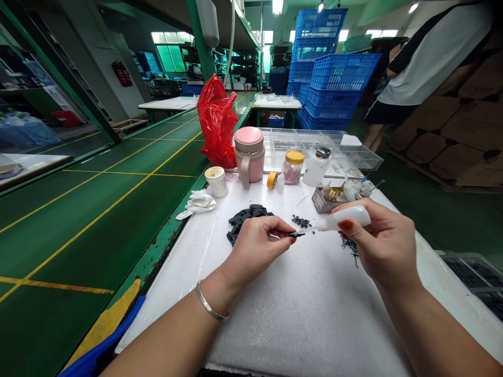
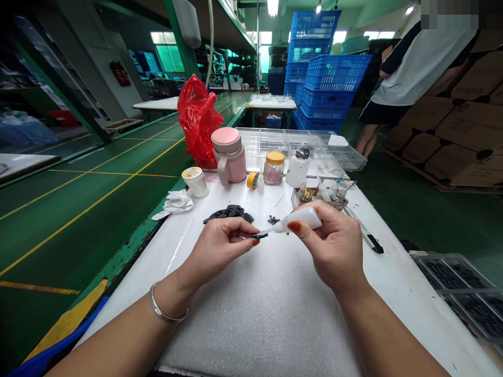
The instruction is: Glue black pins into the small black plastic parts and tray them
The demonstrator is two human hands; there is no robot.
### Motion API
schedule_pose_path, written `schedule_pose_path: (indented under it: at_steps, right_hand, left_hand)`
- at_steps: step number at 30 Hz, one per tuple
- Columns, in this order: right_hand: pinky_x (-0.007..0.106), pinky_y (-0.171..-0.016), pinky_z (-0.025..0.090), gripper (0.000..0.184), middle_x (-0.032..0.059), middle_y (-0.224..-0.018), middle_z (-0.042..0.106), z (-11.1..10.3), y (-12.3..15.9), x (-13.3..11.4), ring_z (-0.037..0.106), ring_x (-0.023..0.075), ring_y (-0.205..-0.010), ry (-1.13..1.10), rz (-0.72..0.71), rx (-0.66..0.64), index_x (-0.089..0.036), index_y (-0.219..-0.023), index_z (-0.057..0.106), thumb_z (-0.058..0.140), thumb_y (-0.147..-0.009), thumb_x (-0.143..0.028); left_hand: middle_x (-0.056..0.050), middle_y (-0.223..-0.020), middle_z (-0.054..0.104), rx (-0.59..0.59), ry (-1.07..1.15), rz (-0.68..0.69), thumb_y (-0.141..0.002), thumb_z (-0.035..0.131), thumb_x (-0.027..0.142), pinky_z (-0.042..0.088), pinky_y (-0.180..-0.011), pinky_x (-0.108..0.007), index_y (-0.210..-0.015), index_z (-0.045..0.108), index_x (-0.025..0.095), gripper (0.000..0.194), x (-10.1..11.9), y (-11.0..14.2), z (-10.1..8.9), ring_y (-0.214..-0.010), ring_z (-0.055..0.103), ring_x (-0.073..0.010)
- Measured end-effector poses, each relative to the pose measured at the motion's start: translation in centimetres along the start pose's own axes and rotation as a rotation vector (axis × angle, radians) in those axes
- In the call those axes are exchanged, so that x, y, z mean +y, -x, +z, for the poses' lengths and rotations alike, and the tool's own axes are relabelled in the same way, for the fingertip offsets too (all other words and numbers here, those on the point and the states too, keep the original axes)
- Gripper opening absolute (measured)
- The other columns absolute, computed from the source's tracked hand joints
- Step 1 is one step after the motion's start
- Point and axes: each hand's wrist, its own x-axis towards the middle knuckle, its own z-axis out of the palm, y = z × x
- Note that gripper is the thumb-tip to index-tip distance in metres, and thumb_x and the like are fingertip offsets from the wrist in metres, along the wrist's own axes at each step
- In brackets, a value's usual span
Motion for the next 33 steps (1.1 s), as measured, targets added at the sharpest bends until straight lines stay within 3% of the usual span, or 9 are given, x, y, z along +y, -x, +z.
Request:
schedule_pose_path:
  at_steps: [19,33]
  right_hand:
    - [0.028,-0.043,0.031,0.027,0.0036,-0.064,0.059,0.15,0.06,-0.82,0.053,0.0172,-0.058,0.037,0.010,0.011,-0.022,-0.078,0.072,0.073,-0.081,-0.049]
    - [0.028,-0.048,0.032,0.020,0.0005,-0.065,0.059,0.17,0.08,-0.36,0.049,0.0133,-0.056,-0.005,-0.006,0.019,-0.022,-0.079,0.072,0.074,-0.081,-0.042]
  left_hand:
    - [-0.004,-0.081,0.074,0.001,-0.015,-0.008,-0.076,0.071,0.020,0.050,-0.061,-0.021,-0.086,0.076,0.016,0.012,0.03,-0.02,0.00,-0.071,0.066,-0.0147]
    - [-0.004,-0.082,0.074,0.001,0.009,-0.011,-0.076,0.072,0.018,0.048,-0.061,-0.019,-0.085,0.076,0.015,0.011,0.10,-0.01,-0.01,-0.071,0.065,-0.0132]
